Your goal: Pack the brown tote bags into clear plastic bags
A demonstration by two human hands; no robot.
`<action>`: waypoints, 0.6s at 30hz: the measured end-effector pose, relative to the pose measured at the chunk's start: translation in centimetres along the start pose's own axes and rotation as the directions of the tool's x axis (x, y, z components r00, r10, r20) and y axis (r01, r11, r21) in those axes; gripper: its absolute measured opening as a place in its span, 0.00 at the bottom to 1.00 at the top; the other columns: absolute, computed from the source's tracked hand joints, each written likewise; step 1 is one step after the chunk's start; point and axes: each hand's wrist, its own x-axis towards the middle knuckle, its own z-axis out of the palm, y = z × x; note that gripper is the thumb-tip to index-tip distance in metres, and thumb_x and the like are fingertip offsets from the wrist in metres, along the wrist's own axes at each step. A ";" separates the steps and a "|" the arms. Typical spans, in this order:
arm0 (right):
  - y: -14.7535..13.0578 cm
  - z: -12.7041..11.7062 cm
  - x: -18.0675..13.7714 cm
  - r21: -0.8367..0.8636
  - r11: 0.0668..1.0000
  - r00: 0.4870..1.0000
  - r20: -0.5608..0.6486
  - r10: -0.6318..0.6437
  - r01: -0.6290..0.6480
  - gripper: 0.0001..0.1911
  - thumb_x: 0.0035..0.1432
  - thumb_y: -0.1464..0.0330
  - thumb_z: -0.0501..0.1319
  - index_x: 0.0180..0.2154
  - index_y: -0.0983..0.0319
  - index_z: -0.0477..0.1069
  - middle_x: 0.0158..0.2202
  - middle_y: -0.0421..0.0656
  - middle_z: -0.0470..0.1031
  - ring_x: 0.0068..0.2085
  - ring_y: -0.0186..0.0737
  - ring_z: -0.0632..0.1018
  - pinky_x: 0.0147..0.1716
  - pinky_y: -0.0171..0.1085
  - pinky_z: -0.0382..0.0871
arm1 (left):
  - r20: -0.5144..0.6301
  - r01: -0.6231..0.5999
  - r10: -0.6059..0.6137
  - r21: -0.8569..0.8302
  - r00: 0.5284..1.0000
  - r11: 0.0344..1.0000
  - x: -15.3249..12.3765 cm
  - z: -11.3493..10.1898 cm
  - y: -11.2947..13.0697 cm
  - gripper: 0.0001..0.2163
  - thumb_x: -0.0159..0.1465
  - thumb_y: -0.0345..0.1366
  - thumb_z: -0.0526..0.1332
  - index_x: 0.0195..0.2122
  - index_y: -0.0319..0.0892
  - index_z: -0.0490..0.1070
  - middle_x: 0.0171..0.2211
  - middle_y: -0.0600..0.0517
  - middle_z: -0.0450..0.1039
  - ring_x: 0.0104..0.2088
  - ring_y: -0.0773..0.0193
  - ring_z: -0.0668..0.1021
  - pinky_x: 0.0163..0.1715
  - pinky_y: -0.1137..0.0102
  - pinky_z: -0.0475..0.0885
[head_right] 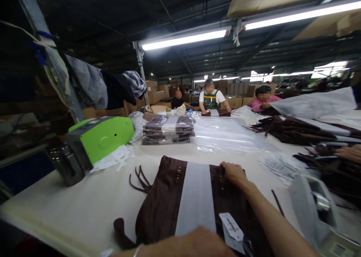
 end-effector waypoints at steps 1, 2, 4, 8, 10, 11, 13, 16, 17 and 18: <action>0.4 0.7 0.1 0.009 1.000 1.000 0.002 -0.007 0.007 0.21 0.62 0.76 0.48 0.49 0.59 0.74 0.48 0.47 0.79 0.49 0.46 0.78 0.47 0.41 0.61 | -0.048 0.053 -0.052 0.025 0.997 0.998 0.1 -2.4 -2.2 0.14 0.69 0.50 0.53 0.46 0.52 0.74 0.43 0.48 0.76 0.46 0.58 0.77 0.42 0.65 0.72; 0.8 1.3 0.1 0.022 1.000 1.000 -0.006 -0.006 0.006 0.21 0.64 0.74 0.46 0.51 0.58 0.73 0.49 0.46 0.79 0.50 0.45 0.78 0.47 0.40 0.61 | -0.171 0.199 -0.182 0.092 0.968 0.976 0.1 -4.9 -4.7 0.15 0.70 0.49 0.51 0.45 0.50 0.74 0.43 0.47 0.76 0.46 0.57 0.77 0.44 0.64 0.71; 1.5 2.5 0.2 0.046 0.999 0.998 -0.055 0.008 -0.006 0.20 0.68 0.69 0.44 0.51 0.57 0.72 0.49 0.44 0.79 0.50 0.44 0.78 0.47 0.40 0.62 | -0.455 0.566 -0.434 0.208 0.778 0.798 -0.7 -9.5 -9.9 0.16 0.70 0.46 0.51 0.44 0.45 0.74 0.46 0.44 0.76 0.48 0.55 0.75 0.50 0.63 0.67; 2.0 4.5 0.4 -0.002 0.999 0.980 -0.198 0.034 -0.035 0.19 0.70 0.64 0.45 0.45 0.56 0.73 0.41 0.43 0.81 0.42 0.44 0.79 0.42 0.40 0.63 | -0.619 0.809 -0.564 0.217 0.546 0.546 -2.7 -13.4 -18.8 0.13 0.69 0.41 0.54 0.45 0.40 0.74 0.48 0.41 0.75 0.52 0.51 0.73 0.51 0.60 0.66; 2.0 5.2 0.4 -0.079 0.997 0.965 -0.263 -0.006 -0.015 0.17 0.69 0.66 0.46 0.42 0.57 0.73 0.39 0.44 0.80 0.40 0.43 0.78 0.41 0.39 0.62 | -0.610 0.834 -0.602 0.198 0.516 0.514 -3.3 -12.5 -21.6 0.13 0.70 0.41 0.53 0.40 0.40 0.74 0.42 0.42 0.76 0.48 0.52 0.76 0.46 0.62 0.68; 1.9 5.5 0.4 -0.124 0.992 0.956 -0.290 -0.040 0.004 0.16 0.68 0.68 0.47 0.41 0.57 0.73 0.38 0.44 0.80 0.39 0.42 0.78 0.41 0.38 0.61 | -0.614 0.845 -0.611 0.190 0.499 0.500 -3.4 -11.8 -22.5 0.14 0.70 0.41 0.52 0.39 0.40 0.74 0.41 0.43 0.76 0.46 0.52 0.76 0.46 0.63 0.68; 1.9 5.8 0.2 -0.203 0.979 0.937 -0.340 -0.076 0.006 0.16 0.68 0.69 0.47 0.40 0.59 0.73 0.37 0.45 0.79 0.39 0.42 0.76 0.41 0.39 0.59 | -0.640 0.861 -0.609 0.178 0.468 0.476 -3.5 -10.5 -23.5 0.15 0.71 0.41 0.50 0.40 0.40 0.73 0.43 0.43 0.75 0.48 0.53 0.74 0.47 0.63 0.67; 2.0 5.8 0.1 -0.266 0.961 0.915 -0.402 -0.042 -0.073 0.17 0.69 0.69 0.46 0.39 0.61 0.73 0.38 0.47 0.79 0.40 0.44 0.75 0.41 0.41 0.57 | -0.694 0.862 -0.566 0.160 0.445 0.481 -3.5 -9.9 -23.9 0.14 0.71 0.44 0.51 0.39 0.42 0.72 0.44 0.44 0.74 0.48 0.53 0.73 0.48 0.64 0.65; 2.0 5.8 0.0 -0.270 0.957 0.907 -0.420 -0.019 -0.105 0.17 0.70 0.69 0.46 0.40 0.62 0.74 0.39 0.48 0.79 0.41 0.45 0.75 0.42 0.41 0.57 | -0.706 0.861 -0.565 0.125 0.426 0.493 -3.5 -10.1 -24.0 0.15 0.70 0.45 0.51 0.38 0.43 0.72 0.42 0.45 0.75 0.47 0.54 0.73 0.47 0.65 0.65; 2.0 5.7 0.0 -0.267 0.955 0.900 -0.435 0.001 -0.130 0.17 0.70 0.69 0.46 0.40 0.62 0.74 0.39 0.48 0.79 0.41 0.45 0.75 0.42 0.42 0.57 | -0.707 0.859 -0.581 0.072 0.403 0.507 -3.6 -10.3 -24.1 0.15 0.70 0.47 0.51 0.38 0.43 0.72 0.40 0.47 0.75 0.45 0.56 0.74 0.45 0.66 0.65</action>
